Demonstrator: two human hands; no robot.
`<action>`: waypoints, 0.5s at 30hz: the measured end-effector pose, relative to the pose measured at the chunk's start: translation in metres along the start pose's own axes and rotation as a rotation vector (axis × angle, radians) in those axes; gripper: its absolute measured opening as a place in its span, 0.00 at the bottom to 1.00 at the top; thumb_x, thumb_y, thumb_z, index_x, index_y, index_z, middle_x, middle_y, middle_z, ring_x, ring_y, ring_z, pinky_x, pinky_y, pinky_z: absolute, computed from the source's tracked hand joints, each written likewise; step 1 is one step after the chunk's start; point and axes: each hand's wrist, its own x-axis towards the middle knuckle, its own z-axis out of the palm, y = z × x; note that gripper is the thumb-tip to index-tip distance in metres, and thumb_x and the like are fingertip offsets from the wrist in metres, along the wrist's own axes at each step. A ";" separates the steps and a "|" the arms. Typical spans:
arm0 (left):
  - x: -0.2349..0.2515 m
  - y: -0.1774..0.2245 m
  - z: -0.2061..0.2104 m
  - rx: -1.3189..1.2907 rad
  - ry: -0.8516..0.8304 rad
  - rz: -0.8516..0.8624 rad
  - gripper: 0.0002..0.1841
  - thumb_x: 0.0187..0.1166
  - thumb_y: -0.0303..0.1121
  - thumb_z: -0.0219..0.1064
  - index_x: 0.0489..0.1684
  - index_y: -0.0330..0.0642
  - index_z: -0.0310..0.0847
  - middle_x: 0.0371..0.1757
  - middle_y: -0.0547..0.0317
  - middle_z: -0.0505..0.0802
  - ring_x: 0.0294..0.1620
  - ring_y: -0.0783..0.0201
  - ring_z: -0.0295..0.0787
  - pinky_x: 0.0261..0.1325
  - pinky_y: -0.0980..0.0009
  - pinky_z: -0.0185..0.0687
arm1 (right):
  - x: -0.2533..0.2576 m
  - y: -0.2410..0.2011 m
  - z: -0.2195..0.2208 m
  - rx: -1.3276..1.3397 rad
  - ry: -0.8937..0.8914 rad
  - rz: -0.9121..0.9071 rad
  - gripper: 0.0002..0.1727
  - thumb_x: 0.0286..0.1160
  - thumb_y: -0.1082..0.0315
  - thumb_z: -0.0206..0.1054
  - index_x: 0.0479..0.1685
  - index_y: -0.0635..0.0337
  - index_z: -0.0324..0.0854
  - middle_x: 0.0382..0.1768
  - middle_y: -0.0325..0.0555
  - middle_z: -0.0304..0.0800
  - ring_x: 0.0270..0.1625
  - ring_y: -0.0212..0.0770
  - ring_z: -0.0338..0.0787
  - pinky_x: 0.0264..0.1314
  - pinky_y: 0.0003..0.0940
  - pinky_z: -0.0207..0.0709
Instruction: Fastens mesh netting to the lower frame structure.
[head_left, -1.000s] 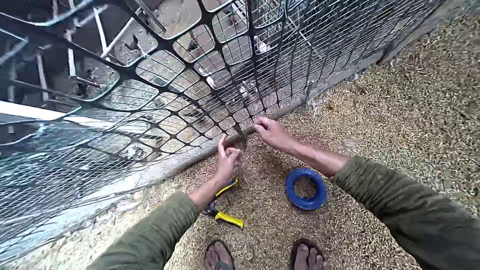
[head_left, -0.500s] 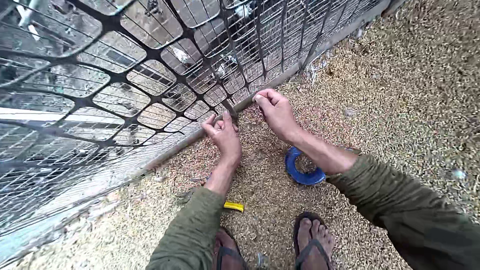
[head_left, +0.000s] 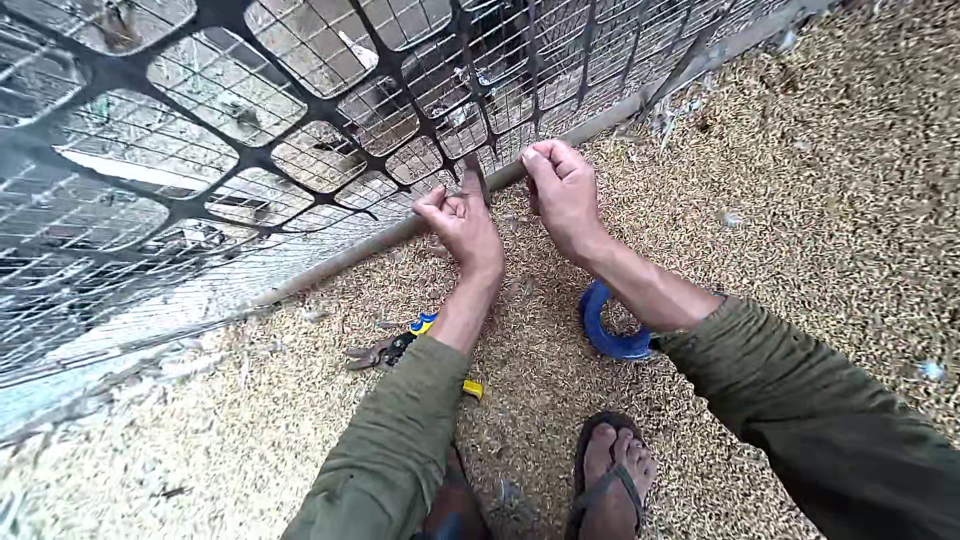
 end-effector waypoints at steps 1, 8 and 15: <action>0.000 0.000 0.000 -0.005 0.004 -0.001 0.18 0.83 0.32 0.69 0.57 0.43 0.61 0.20 0.69 0.69 0.14 0.73 0.67 0.23 0.73 0.76 | -0.002 0.001 -0.002 0.033 -0.023 -0.008 0.13 0.91 0.63 0.56 0.49 0.60 0.83 0.23 0.37 0.77 0.18 0.29 0.70 0.20 0.25 0.67; -0.001 0.000 0.001 -0.040 0.002 0.020 0.17 0.83 0.31 0.70 0.52 0.46 0.60 0.20 0.69 0.68 0.14 0.73 0.67 0.22 0.74 0.75 | 0.005 0.000 0.001 0.083 0.029 -0.043 0.10 0.88 0.68 0.57 0.45 0.61 0.83 0.22 0.33 0.77 0.17 0.26 0.69 0.19 0.24 0.67; 0.001 -0.001 0.000 -0.041 0.000 -0.007 0.18 0.82 0.32 0.70 0.55 0.45 0.61 0.21 0.69 0.67 0.14 0.73 0.65 0.22 0.74 0.73 | 0.019 -0.001 0.005 -0.119 -0.029 -0.005 0.11 0.86 0.65 0.59 0.43 0.59 0.86 0.22 0.33 0.79 0.20 0.27 0.72 0.24 0.27 0.68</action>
